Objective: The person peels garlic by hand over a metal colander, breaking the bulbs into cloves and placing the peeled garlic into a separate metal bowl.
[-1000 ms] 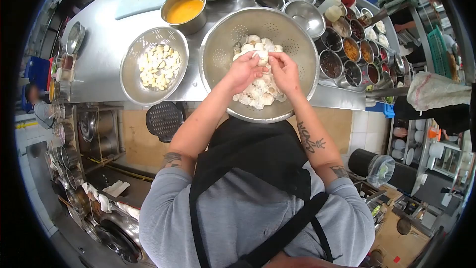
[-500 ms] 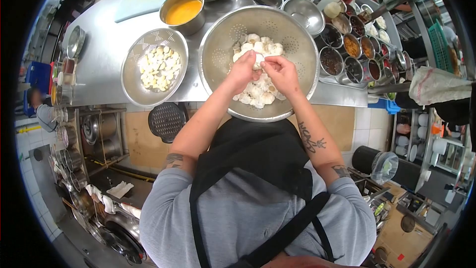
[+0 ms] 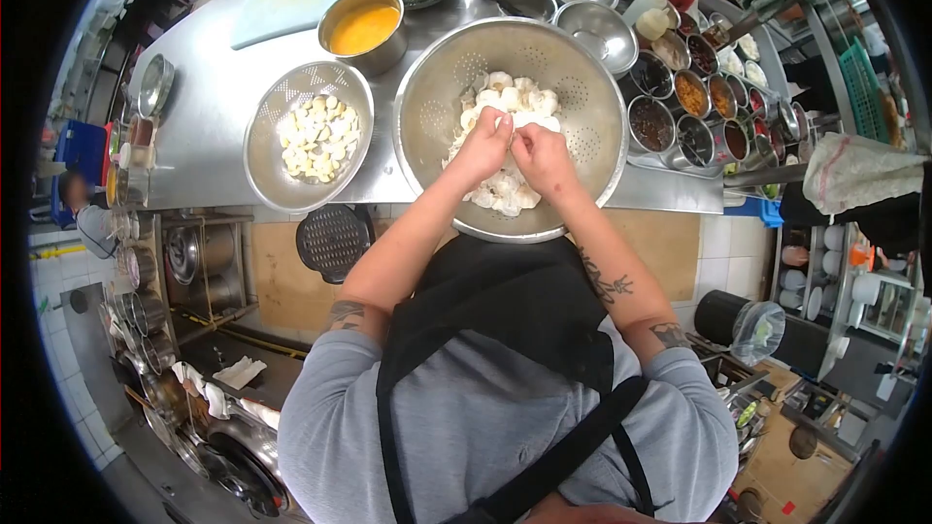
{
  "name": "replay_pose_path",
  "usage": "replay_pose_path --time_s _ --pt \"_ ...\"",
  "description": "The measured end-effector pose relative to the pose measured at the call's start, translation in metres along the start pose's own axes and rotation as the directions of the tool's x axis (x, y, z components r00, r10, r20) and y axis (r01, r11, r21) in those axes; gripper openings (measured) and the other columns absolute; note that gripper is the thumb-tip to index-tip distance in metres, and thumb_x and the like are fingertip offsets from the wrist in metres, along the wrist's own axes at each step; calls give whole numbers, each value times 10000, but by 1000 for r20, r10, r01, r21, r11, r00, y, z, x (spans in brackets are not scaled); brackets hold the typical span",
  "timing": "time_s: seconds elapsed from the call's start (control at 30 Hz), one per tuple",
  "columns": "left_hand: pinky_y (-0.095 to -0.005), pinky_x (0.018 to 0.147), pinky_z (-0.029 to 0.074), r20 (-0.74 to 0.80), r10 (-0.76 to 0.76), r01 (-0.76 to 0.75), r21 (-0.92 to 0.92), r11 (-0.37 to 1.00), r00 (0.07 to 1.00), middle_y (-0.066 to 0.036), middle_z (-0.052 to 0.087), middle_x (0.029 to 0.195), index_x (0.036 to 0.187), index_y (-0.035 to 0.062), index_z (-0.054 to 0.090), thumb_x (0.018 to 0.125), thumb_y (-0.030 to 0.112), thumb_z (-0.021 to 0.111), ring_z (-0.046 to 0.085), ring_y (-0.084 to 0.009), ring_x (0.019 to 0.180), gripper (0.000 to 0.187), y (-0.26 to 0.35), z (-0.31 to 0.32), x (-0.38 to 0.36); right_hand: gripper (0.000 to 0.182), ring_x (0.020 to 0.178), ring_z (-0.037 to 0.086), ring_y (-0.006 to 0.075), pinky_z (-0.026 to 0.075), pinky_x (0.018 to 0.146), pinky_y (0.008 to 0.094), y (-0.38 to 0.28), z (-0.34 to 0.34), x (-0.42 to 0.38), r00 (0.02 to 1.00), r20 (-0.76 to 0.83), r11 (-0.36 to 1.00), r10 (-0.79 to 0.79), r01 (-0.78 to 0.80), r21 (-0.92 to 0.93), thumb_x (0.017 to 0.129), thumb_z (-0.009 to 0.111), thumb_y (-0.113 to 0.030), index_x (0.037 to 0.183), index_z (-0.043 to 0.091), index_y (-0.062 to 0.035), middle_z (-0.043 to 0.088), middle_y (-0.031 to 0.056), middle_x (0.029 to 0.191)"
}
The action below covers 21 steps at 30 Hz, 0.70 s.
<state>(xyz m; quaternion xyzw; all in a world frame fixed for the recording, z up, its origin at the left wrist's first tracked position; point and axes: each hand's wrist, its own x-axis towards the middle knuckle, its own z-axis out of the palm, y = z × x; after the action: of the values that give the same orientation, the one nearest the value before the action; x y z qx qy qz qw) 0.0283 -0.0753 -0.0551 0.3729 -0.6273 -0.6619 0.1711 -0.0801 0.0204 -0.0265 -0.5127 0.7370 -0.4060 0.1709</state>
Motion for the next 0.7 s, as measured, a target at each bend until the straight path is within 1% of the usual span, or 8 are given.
replay_pose_path --time_s 0.07,0.17,0.27,0.37,0.47,0.53,0.67,0.7 --pt "-254 576 391 -23 91 -91 -16 996 996 2 507 811 1084 120 471 1063 344 423 440 -73 653 229 -12 2 7 158 678 683 289 533 644 362 -2 1 1 1000 -15 1000 10 -11 -22 866 642 -122 925 674 22 682 199 768" --pt "-256 533 374 -42 183 -182 24 983 982 6 505 798 1093 117 476 1061 339 433 430 -73 626 228 -25 3 12 155 699 664 359 526 659 422 -6 -1 1 999 -50 999 20 -21 -35 850 625 -136 851 645 18 667 211 766" --pt "-242 542 385 44 -75 76 -28 997 996 -11 548 884 1120 122 485 1059 335 439 461 -73 657 226 9 -5 -3 151 695 678 324 534 661 394 -12 -6 4 988 -70 988 139 -134 79 853 624 -132 865 646 16 675 201 764" --pt "-225 538 388 83 -201 217 -291 932 976 -9 572 936 1113 122 499 1055 320 451 481 -84 661 212 31 -6 -12 147 695 686 295 538 666 375 -2 -7 6 971 -155 982 181 -169 85 861 617 -126 877 647 16 682 188 763" --pt "-221 536 393 128 -221 255 -514 819 967 -3 582 946 1128 110 513 1053 306 456 492 -98 669 217 30 -12 -11 155 686 685 285 537 662 369 6 -6 7 955 -207 975 211 -192 107 865 617 -130 889 651 19 686 175 758" --pt "-227 543 400 168 -223 279 -579 766 960 -2 589 961 1143 99 517 1054 292 452 503 -104 685 222 32 -16 -12 157 671 678 281 535 654 367 8 -7 6 956 -210 977 207 -190 97 866 611 -124 913 647 22 684 170 756" --pt "-237 578 424 203 -219 298 -612 733 954 -13 601 1003 1190 82 519 1055 266 440 541 -108 733 242 35 -18 -14 172 648 661 270 530 637 363 2 -11 5 961 -187 977 205 -189 101 880 587 -110 981 638 19 678 184 834" --pt "-235 587 427 212 -213 299 -603 740 954 -13 603 1007 1198 81 519 1055 261 439 548 -105 739 244 33 -18 -13 178 685 661 280 529 660 368 -1 -12 4 963 -199 979 182 -159 126 864 583 -92 996 638 15 672 186 862"
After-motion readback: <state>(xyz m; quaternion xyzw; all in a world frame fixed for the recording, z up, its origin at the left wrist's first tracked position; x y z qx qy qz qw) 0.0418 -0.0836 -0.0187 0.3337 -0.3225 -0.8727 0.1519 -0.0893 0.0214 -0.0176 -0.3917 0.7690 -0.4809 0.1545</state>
